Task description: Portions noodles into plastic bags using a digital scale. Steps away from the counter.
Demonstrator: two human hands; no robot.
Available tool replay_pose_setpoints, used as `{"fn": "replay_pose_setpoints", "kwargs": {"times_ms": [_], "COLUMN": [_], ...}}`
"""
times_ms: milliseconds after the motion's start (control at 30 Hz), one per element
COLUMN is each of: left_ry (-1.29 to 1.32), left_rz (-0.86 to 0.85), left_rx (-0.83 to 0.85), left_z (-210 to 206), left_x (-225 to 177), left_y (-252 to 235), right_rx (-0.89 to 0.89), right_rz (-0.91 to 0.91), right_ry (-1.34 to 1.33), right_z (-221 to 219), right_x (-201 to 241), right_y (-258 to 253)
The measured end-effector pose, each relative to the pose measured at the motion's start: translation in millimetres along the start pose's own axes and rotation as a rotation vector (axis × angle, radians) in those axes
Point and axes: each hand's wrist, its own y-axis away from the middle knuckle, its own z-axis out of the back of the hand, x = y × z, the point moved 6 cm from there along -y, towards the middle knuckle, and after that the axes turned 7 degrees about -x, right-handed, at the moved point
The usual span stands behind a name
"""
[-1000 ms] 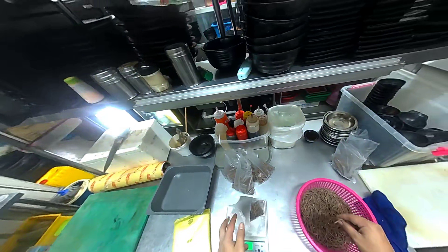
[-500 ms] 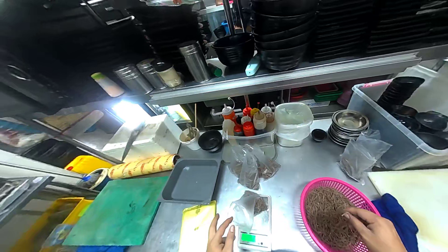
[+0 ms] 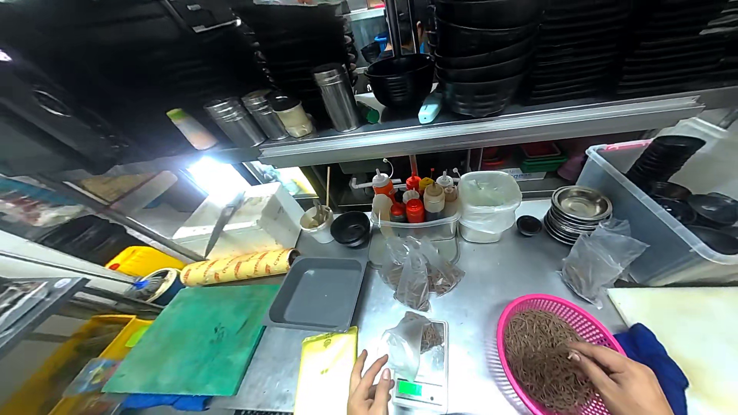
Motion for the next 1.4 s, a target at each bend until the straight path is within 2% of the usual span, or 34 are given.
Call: {"fn": "replay_pose_setpoints", "kwargs": {"times_ms": [167,300,433,600,700,800,900,1033,1100,1267,1400], "left_ry": [0.011,-0.026,-0.108,-0.243,-0.298,-0.336,-0.330,-0.305,-0.305,-0.351,-0.411], "left_rz": [0.014,0.015,-0.092,-0.192,-0.240,-0.227,-0.208,-0.225,-0.245,-0.216,-0.195], "left_rx": [0.004,0.013,0.031,0.098,0.121,0.184,0.230,0.222,0.231,0.261,0.274], "left_z": [-5.3,-17.0,-32.9,-53.2,-61.3,-65.9,-65.6,-60.1,-58.4,-53.4,-39.2], "left_x": [4.3,15.7,4.3,-31.4,-44.6,-54.8,-60.4,-62.8,-59.8,-50.4,-46.5], "left_y": [-3.8,-21.2,-38.7,-45.4,-48.9,-52.2,-53.9,-53.9,-54.9,-55.4,-45.4], "right_rx": [-0.019,-0.021,0.006,0.047,0.085,0.161,0.248,0.493,0.603,0.657,0.426], "right_rz": [0.022,0.058,0.086,0.262,0.319,0.340,0.353,0.385,0.383,0.400,0.369], "right_ry": [-0.006,-0.099,-0.294,-0.518,-0.594,-0.640,-0.552,-0.041,0.052,0.129,-0.046], "right_z": [3.7,11.3,22.7,28.0,14.1,-21.9,-82.0,-171.1,-200.3,-223.0,-199.5], "right_x": [9.9,36.4,92.2,186.2,232.2,260.6,264.6,242.5,232.0,229.4,222.3], "right_y": [1.0,-7.1,-23.0,-52.0,-67.8,-76.5,-74.2,-60.7,-53.9,-48.0,-52.4]}}
